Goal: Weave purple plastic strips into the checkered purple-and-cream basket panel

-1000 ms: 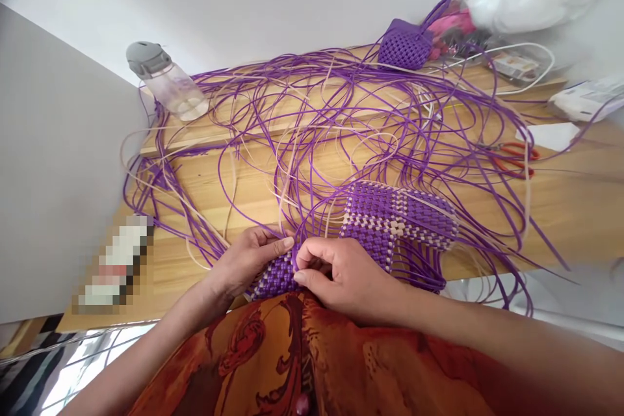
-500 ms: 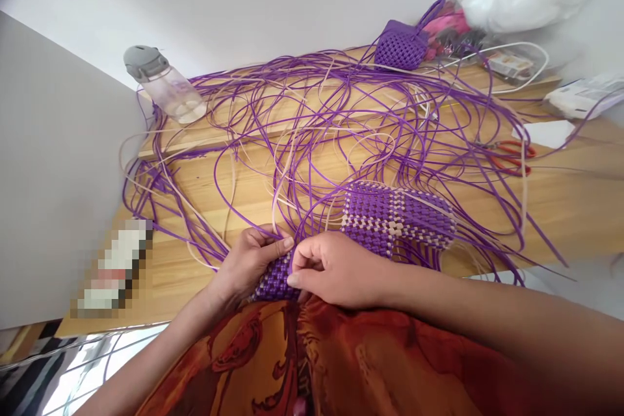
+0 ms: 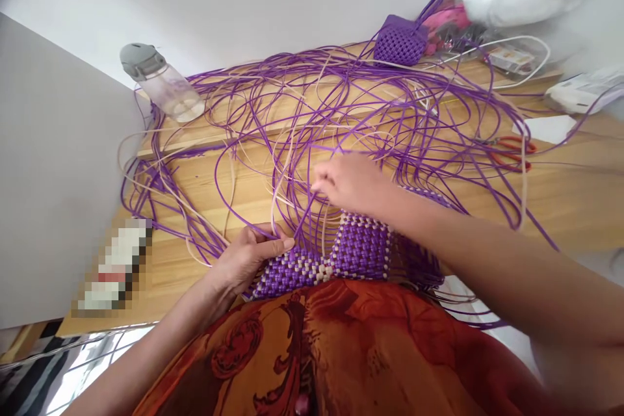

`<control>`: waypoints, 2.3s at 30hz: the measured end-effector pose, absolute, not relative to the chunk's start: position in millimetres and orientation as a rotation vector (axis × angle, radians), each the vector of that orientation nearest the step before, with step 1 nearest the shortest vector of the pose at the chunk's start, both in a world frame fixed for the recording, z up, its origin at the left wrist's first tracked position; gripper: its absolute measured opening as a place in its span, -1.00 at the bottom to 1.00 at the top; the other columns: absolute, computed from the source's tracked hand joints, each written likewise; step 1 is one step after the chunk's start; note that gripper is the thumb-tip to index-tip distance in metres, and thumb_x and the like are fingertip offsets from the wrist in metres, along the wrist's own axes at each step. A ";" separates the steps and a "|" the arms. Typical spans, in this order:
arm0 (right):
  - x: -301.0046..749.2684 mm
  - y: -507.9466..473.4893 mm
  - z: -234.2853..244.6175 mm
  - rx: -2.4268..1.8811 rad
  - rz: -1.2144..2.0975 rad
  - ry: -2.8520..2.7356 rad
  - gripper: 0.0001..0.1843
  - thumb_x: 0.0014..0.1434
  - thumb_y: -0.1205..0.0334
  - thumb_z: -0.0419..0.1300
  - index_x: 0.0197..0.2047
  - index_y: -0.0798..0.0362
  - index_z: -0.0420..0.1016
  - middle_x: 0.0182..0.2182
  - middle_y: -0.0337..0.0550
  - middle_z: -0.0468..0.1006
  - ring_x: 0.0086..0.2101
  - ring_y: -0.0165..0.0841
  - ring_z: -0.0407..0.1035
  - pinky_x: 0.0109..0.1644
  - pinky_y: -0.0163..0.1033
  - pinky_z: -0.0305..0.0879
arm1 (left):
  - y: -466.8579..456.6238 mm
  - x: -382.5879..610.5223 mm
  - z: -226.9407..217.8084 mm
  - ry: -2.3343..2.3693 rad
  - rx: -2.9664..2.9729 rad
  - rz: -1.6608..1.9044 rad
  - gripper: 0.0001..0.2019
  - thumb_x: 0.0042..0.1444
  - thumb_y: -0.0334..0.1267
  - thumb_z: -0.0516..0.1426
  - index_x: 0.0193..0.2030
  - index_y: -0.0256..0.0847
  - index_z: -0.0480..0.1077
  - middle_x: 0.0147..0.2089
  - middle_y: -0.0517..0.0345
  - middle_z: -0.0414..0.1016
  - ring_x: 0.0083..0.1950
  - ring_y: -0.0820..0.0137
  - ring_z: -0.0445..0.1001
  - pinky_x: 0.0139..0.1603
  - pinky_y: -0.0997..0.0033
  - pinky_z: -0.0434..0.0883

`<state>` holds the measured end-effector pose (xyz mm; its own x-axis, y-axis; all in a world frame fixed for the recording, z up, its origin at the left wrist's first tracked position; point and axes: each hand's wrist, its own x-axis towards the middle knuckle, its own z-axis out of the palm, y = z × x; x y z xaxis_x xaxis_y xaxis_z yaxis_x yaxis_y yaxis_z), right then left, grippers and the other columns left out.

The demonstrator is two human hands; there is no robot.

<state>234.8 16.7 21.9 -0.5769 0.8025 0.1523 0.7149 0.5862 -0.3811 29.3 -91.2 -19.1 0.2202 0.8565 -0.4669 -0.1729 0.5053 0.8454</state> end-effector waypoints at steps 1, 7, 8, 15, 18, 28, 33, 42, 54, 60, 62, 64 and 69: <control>240.6 27.8 22.9 -1.312 0.324 -2.461 -0.72 0.13 0.11 0.16 -0.53 0.09 0.39 -0.67 -0.30 0.28 -0.60 -0.51 0.09 -0.45 -0.32 -0.15 | -91.3 28.7 -19.5 1.121 0.758 0.821 -0.84 -0.12 -0.27 0.32 -0.49 -0.31 0.46 -0.56 0.24 0.44 -0.55 0.55 0.31 -0.44 0.51 0.21; 244.5 47.6 23.6 -1.381 0.601 -2.221 -0.76 0.15 0.13 0.15 -0.45 0.10 0.37 -0.59 -0.28 0.42 -0.63 -0.54 0.20 -0.48 -0.37 0.00 | -93.2 28.3 -21.8 1.041 0.696 0.792 -0.80 -0.05 -0.20 0.29 -0.39 -0.32 0.48 -0.50 0.16 0.47 -0.49 0.50 0.38 -0.38 0.48 0.29; 242.0 45.6 23.5 -1.372 0.746 -2.161 -0.79 0.18 0.14 0.13 -0.41 0.10 0.36 -0.54 -0.26 0.47 -0.63 -0.55 0.24 -0.49 -0.38 0.05 | -93.3 28.4 -21.9 1.025 0.675 0.781 -0.77 -0.01 -0.17 0.27 -0.35 -0.33 0.48 -0.47 0.12 0.49 -0.47 0.48 0.39 -0.36 0.45 0.31; 238.6 55.1 11.6 -1.435 0.677 -2.122 -0.76 0.15 0.11 0.15 -0.41 0.11 0.41 -0.56 -0.21 0.49 -0.59 -0.50 0.29 -0.47 -0.38 0.09 | -87.9 33.0 -22.6 1.166 0.872 0.773 -0.75 -0.14 -0.17 0.34 -0.43 -0.32 0.47 -0.50 0.18 0.46 -0.50 0.52 0.34 -0.42 0.51 0.25; 240.7 62.7 -0.2 -1.553 0.452 -2.185 -0.76 0.11 0.12 0.19 -0.46 0.12 0.44 -0.58 -0.20 0.48 -0.57 -0.47 0.26 -0.45 -0.35 0.04 | -87.7 31.9 -25.7 1.196 0.932 0.793 -0.76 -0.12 -0.15 0.32 -0.44 -0.30 0.46 -0.50 0.21 0.44 -0.49 0.52 0.33 -0.40 0.52 0.24; 237.9 8.3 28.7 -1.364 0.062 -2.672 -0.65 0.25 0.22 0.01 0.04 -0.01 0.46 -0.28 -0.08 0.58 -0.29 -0.24 0.40 -0.17 -0.19 0.18 | -72.6 -2.9 -17.6 1.028 1.011 0.461 -0.77 -0.06 -0.19 0.28 -0.34 -0.31 0.42 -0.51 0.26 0.35 -0.53 0.60 0.19 -0.49 0.55 0.10; 208.4 -40.6 28.5 -1.012 0.306 -2.710 -0.70 0.28 0.15 0.02 -0.35 0.07 0.51 -0.39 -0.15 0.54 -0.30 -0.34 0.36 -0.09 -0.24 0.15 | -66.5 0.7 -14.3 1.163 1.222 0.439 -0.74 -0.14 -0.16 0.29 -0.39 -0.30 0.42 -0.55 0.28 0.31 -0.52 0.55 0.19 -0.49 0.53 0.11; 192.6 -45.9 -2.5 -1.254 0.785 -2.284 -0.82 0.11 0.24 0.11 -0.51 0.08 0.35 -0.61 -0.30 0.39 -0.58 -0.51 0.19 -0.47 -0.37 0.03 | -78.0 9.5 -11.3 1.187 1.080 0.609 -0.76 -0.17 -0.24 0.30 -0.36 -0.27 0.40 -0.52 0.28 0.34 -0.56 0.55 0.25 -0.52 0.54 0.21; 200.7 -37.5 -12.5 -0.719 0.101 -2.402 -0.86 0.20 0.36 0.08 -0.19 0.07 0.42 -0.27 -0.12 0.52 -0.28 -0.37 0.37 -0.17 -0.29 0.30 | -83.1 15.0 -13.0 1.165 0.847 0.731 -0.73 -0.23 -0.21 0.36 -0.46 -0.31 0.42 -0.60 0.30 0.32 -0.63 0.62 0.23 -0.62 0.62 0.09; 211.0 -30.3 -3.5 -0.302 -0.143 -2.554 -0.81 0.21 0.37 0.09 -0.14 0.14 0.48 -0.17 -0.07 0.52 -0.11 -0.28 0.33 -0.02 -0.17 0.33 | -84.6 19.0 -16.3 1.151 0.793 0.759 -0.83 -0.15 -0.25 0.28 -0.43 -0.28 0.43 -0.57 0.34 0.29 -0.70 0.67 0.14 -0.71 0.63 0.08; 210.1 -29.3 -3.6 -0.287 -0.075 -2.581 -0.80 0.22 0.38 0.06 -0.14 0.16 0.48 -0.18 -0.06 0.52 -0.12 -0.31 0.33 -0.02 -0.19 0.34 | -84.6 19.7 -17.7 1.179 0.774 0.761 -0.87 -0.15 -0.30 0.25 -0.44 -0.29 0.44 -0.56 0.33 0.30 -0.69 0.66 0.20 -0.68 0.63 0.14; 208.0 -28.1 -5.3 -0.300 0.001 -2.600 -0.80 0.23 0.39 0.04 -0.16 0.17 0.47 -0.20 -0.04 0.52 -0.14 -0.35 0.35 -0.01 -0.20 0.34 | -84.6 19.7 -17.8 1.195 0.761 0.763 -0.90 -0.16 -0.32 0.23 -0.46 -0.29 0.44 -0.56 0.31 0.30 -0.67 0.64 0.25 -0.66 0.63 0.15; 206.0 -23.5 -8.6 -0.263 -0.093 -2.582 -0.82 0.22 0.38 0.07 -0.19 0.18 0.49 -0.23 -0.04 0.54 -0.16 -0.33 0.37 -0.05 -0.19 0.37 | -85.1 20.3 -12.5 1.221 0.784 0.744 -0.89 -0.18 -0.33 0.24 -0.48 -0.27 0.41 -0.59 0.30 0.34 -0.67 0.62 0.26 -0.66 0.64 0.06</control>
